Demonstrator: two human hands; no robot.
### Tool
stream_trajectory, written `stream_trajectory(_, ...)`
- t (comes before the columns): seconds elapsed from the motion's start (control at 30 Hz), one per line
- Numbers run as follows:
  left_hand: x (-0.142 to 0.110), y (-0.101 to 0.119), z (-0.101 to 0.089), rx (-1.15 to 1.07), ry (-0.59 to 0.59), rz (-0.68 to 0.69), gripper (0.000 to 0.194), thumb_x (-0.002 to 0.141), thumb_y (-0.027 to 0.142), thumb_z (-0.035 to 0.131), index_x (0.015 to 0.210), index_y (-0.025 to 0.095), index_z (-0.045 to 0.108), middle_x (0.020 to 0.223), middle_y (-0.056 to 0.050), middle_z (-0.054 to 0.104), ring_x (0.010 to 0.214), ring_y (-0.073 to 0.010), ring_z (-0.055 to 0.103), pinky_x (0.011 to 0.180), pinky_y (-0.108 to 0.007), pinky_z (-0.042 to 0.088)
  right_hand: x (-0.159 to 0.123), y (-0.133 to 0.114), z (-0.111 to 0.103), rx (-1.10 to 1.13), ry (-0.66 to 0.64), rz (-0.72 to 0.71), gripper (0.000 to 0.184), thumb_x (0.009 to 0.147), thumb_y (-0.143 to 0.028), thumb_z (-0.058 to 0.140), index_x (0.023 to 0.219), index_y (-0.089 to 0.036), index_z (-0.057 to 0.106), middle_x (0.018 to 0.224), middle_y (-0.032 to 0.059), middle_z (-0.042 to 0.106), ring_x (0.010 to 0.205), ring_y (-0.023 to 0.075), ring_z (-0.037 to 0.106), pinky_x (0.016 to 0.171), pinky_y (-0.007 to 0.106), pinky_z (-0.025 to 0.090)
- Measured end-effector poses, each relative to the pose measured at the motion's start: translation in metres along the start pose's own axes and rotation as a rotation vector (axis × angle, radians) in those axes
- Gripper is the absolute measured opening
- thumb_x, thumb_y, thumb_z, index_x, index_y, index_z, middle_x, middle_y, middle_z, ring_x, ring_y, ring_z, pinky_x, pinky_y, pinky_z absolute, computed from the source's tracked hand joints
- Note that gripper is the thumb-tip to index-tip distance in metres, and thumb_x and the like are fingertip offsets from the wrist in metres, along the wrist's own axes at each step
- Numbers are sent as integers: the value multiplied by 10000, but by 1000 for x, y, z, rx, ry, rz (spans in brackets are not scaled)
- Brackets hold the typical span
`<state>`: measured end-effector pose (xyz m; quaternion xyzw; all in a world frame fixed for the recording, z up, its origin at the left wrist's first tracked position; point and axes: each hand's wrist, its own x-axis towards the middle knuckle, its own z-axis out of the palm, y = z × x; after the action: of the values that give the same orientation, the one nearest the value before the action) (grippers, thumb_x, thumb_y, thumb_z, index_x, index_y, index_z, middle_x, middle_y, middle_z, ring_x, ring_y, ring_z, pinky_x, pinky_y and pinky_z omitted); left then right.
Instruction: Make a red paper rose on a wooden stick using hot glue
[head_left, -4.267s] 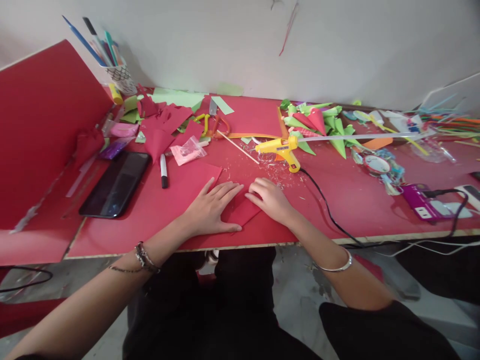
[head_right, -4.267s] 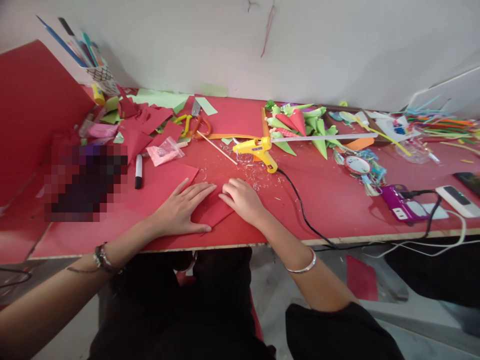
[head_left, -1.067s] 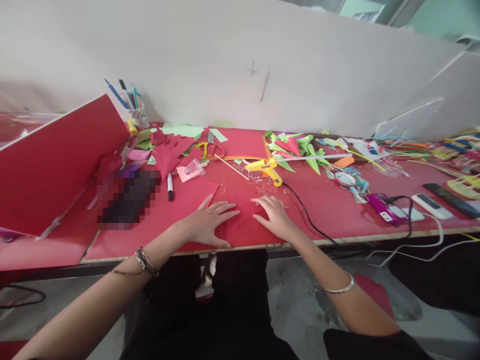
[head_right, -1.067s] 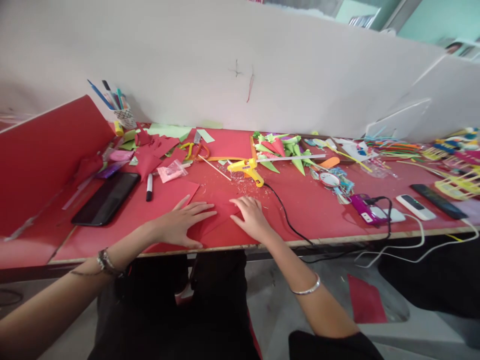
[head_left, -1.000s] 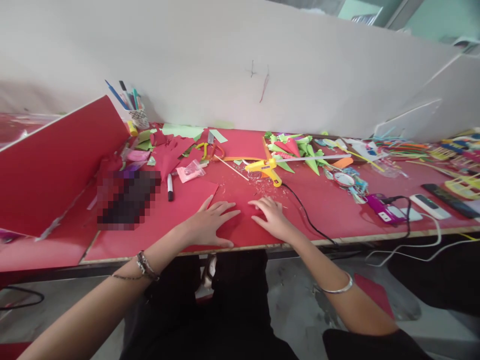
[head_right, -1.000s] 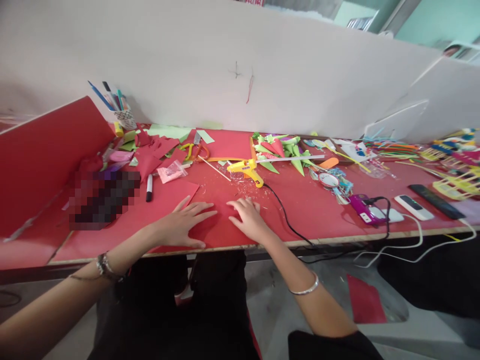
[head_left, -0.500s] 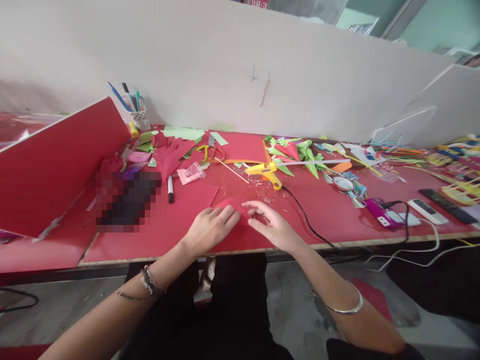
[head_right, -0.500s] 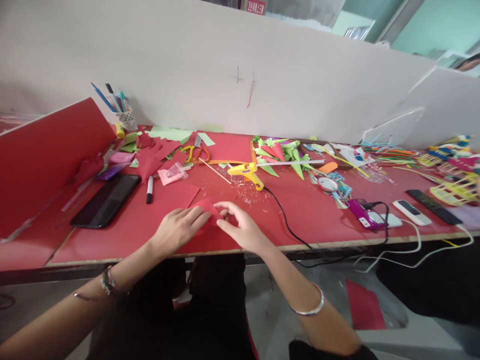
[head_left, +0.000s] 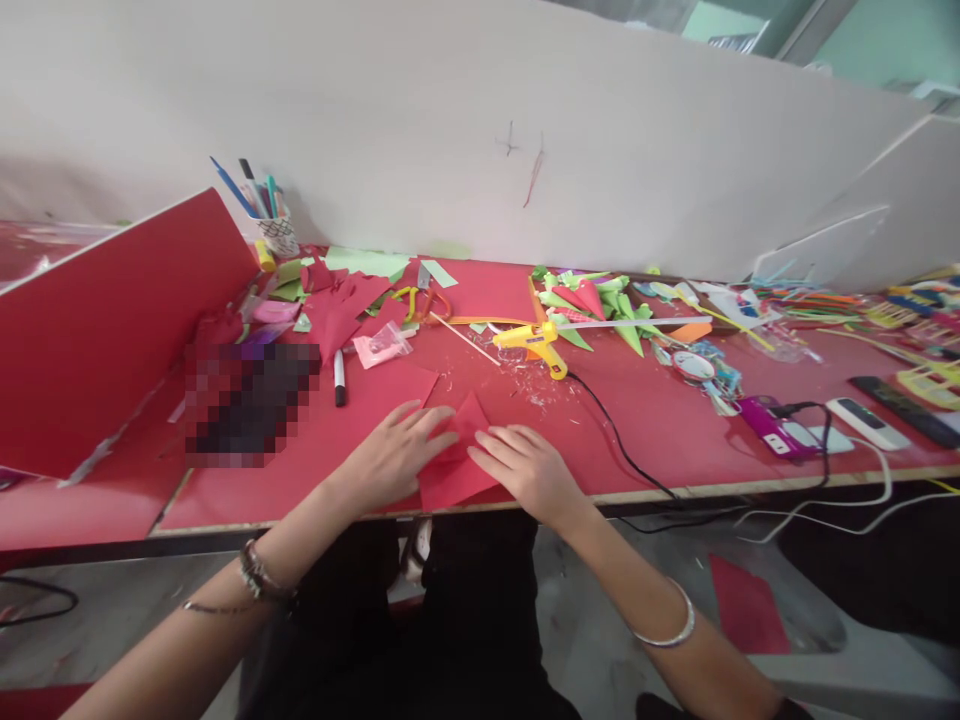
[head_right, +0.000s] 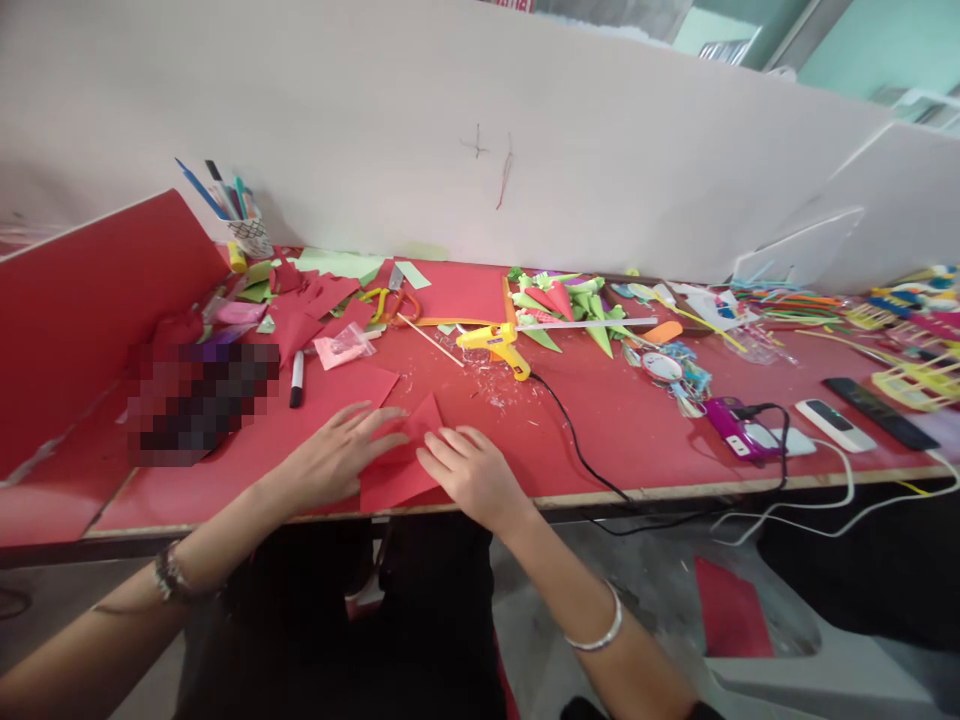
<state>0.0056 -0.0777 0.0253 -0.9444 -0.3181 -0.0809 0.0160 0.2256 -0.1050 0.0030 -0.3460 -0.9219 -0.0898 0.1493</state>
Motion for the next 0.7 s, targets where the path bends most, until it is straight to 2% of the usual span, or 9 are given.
stream_trajectory(0.07, -6, 8, -1, -62, -59, -31, 377, 753, 211, 507, 1128, 227, 471, 1250, -88, 423, 1090, -252, 428, 903, -419, 328, 1, -4, 4, -24, -59, 3, 319, 851, -104, 367, 1109, -162, 544, 1034, 88, 610, 894, 198, 532, 742, 340, 423)
stream_trajectory(0.13, -13, 14, 2, -128, -101, -49, 375, 777, 289, 509, 1143, 222, 463, 1177, -79, 493, 1021, -234, 476, 867, -407, 360, 2, -6, 6, -8, -105, 22, 308, 839, -126, 403, 1114, -150, 538, 998, 100, 614, 832, 200, 539, 693, 336, 422)
stream_trajectory(0.27, -21, 18, 14, -198, -36, -127, 342, 810, 242, 478, 1149, 199, 462, 1092, -70, 543, 964, -200, 516, 827, -351, 422, -1, -4, 7, 157, -85, 102, 279, 804, -223, 505, 1074, -189, 564, 1033, 86, 590, 894, 206, 527, 749, 336, 410)
stream_trajectory(0.37, -20, 15, 22, -223, 17, -154, 300, 825, 216, 456, 1121, 202, 497, 1045, -66, 560, 919, -184, 539, 772, -312, 462, -2, 0, 7, 318, -31, 190, 188, 823, -258, 492, 959, -217, 615, 1015, 55, 589, 907, 176, 522, 770, 310, 404)
stream_trajectory(0.47, -16, 10, 27, -270, 44, -185, 234, 834, 233, 455, 1039, 206, 565, 984, -50, 583, 864, -166, 562, 728, -280, 469, 1, 1, 9, 431, -21, 259, 183, 836, -288, 475, 850, -201, 635, 954, 45, 597, 857, 154, 528, 749, 288, 408)
stream_trajectory(0.7, -8, 2, 29, -390, 38, -331, 193, 825, 331, 475, 854, 199, 612, 874, -18, 587, 755, -132, 570, 630, -214, 431, 14, 1, 16, 516, 24, 424, 169, 801, -320, 523, 761, -172, 594, 837, 37, 602, 780, 159, 531, 709, 274, 416)
